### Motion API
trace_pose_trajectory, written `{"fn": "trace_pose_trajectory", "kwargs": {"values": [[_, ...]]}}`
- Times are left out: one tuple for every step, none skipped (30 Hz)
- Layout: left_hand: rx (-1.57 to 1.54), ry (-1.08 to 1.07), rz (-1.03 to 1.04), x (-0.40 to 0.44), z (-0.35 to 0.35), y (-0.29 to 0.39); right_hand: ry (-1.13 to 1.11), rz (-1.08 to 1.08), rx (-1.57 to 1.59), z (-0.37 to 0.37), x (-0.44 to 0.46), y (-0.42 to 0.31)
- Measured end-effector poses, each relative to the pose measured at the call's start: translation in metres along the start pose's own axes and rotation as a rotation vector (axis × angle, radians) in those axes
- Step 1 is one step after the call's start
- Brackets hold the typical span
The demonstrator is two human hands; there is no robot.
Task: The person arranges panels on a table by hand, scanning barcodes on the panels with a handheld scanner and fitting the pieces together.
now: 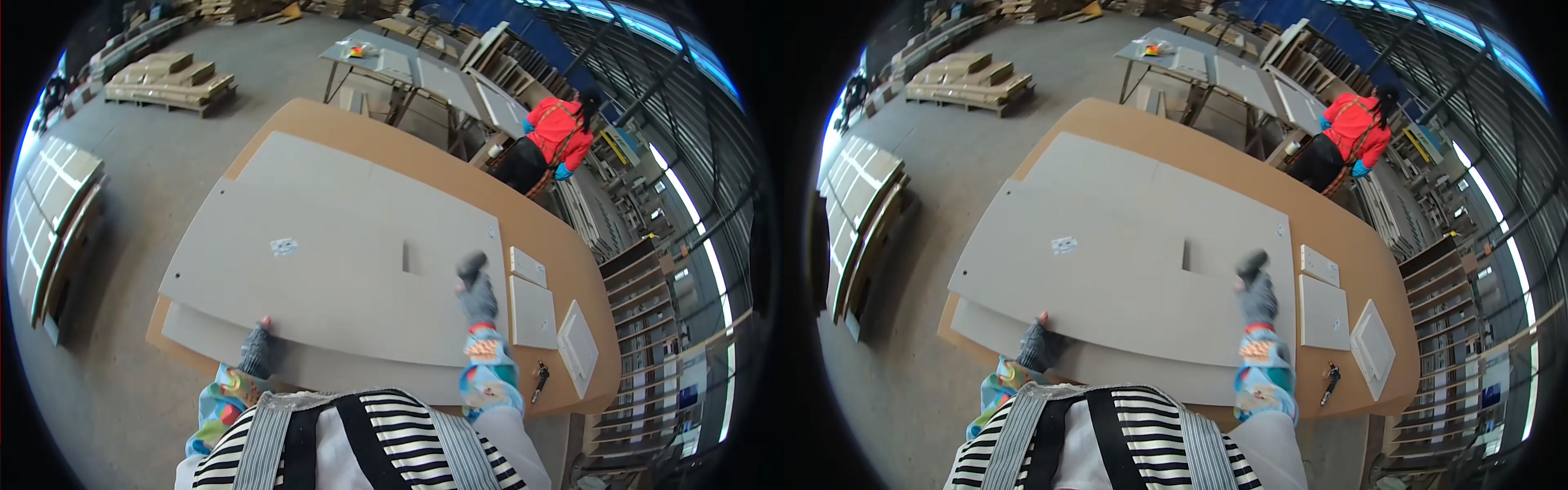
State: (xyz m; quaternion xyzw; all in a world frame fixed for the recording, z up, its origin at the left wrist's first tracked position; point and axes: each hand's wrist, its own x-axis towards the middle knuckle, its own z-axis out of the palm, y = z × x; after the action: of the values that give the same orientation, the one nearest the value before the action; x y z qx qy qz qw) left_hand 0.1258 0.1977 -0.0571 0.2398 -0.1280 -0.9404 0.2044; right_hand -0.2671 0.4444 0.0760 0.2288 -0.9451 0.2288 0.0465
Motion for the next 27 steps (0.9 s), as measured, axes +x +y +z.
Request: {"fn": "trace_pose_trajectory", "kwargs": {"values": [[0.046,0.013,0.011,0.004,-0.006,0.000,-0.028,0.181,-0.194,-0.024,-0.012,0.023],[0.063,-0.005,0.003,0.002,0.002,0.000,-0.010,0.230,-0.261,-0.038,-0.028,0.055],[0.079,0.035,0.010,-0.005,0.015,0.004,-0.078,0.406,-0.327,-0.048,-0.041,0.079],[0.096,0.076,0.021,-0.006,0.024,0.005,-0.101,0.442,-0.347,-0.054,-0.054,0.105],[0.134,0.116,0.065,0.000,0.018,0.004,-0.128,0.477,-0.365,-0.055,-0.068,0.125],[0.153,0.105,0.062,0.000,0.029,0.007,-0.120,0.492,-0.351,-0.055,-0.078,0.139],[0.178,0.079,0.081,-0.006,0.040,0.012,-0.138,0.485,-0.403,-0.053,-0.087,0.149],[0.203,0.058,0.094,-0.014,0.052,0.017,-0.163,0.482,-0.457,-0.050,-0.100,0.161],[0.161,0.141,0.090,-0.017,0.068,0.020,-0.116,0.440,-0.390,-0.041,-0.108,0.178],[0.172,0.145,0.086,-0.018,0.075,0.025,-0.122,0.449,-0.383,-0.040,-0.111,0.181],[0.213,0.153,0.092,-0.017,0.080,0.032,0.077,0.366,-0.400,-0.038,-0.111,0.178],[0.252,0.163,0.101,-0.018,0.088,0.040,0.274,0.276,-0.413,-0.038,-0.108,0.168],[0.289,0.208,0.173,-0.019,0.105,0.044,0.395,0.158,-0.233,-0.064,-0.103,0.115],[0.303,0.271,0.230,-0.029,0.142,0.047,0.316,0.089,0.065,-0.082,-0.094,0.088],[0.377,0.217,0.221,-0.024,0.138,0.065,0.231,0.032,0.359,-0.098,-0.089,0.066],[0.431,0.166,0.230,-0.019,0.144,0.081,0.200,-0.151,0.257,-0.114,-0.088,0.035],[0.420,0.112,0.217,-0.019,0.159,0.093,0.164,-0.339,0.151,-0.128,-0.085,0.004],[0.505,0.112,0.251,-0.021,0.175,0.100,0.125,-0.485,-0.077,-0.142,-0.080,-0.020],[0.524,0.097,0.245,-0.022,0.184,0.105,0.096,-0.633,-0.303,-0.154,-0.074,-0.043],[0.537,0.074,0.249,-0.020,0.191,0.109,0.123,-0.731,-0.307,-0.163,-0.073,-0.067],[0.526,0.071,0.249,-0.021,0.198,0.111,0.144,-0.833,-0.313,-0.163,-0.072,-0.089],[0.546,0.102,0.211,-0.023,0.202,0.112,0.067,-0.945,-0.224,-0.149,-0.070,-0.109],[0.567,0.128,0.174,-0.023,0.207,0.111,-0.008,-1.054,-0.134,-0.132,-0.069,-0.130],[0.558,0.127,0.170,-0.024,0.212,0.111,-0.049,-1.099,-0.166,-0.116,-0.069,-0.155],[0.571,0.119,0.143,-0.026,0.216,0.111,-0.091,-1.152,-0.196,-0.101,-0.067,-0.177],[0.582,0.116,0.124,-0.028,0.218,0.112,-0.099,-1.171,-0.197,-0.091,-0.060,-0.193],[0.567,0.129,0.138,-0.029,0.221,0.113,-0.313,-1.065,-0.297,-0.080,-0.051,-0.208]]}}
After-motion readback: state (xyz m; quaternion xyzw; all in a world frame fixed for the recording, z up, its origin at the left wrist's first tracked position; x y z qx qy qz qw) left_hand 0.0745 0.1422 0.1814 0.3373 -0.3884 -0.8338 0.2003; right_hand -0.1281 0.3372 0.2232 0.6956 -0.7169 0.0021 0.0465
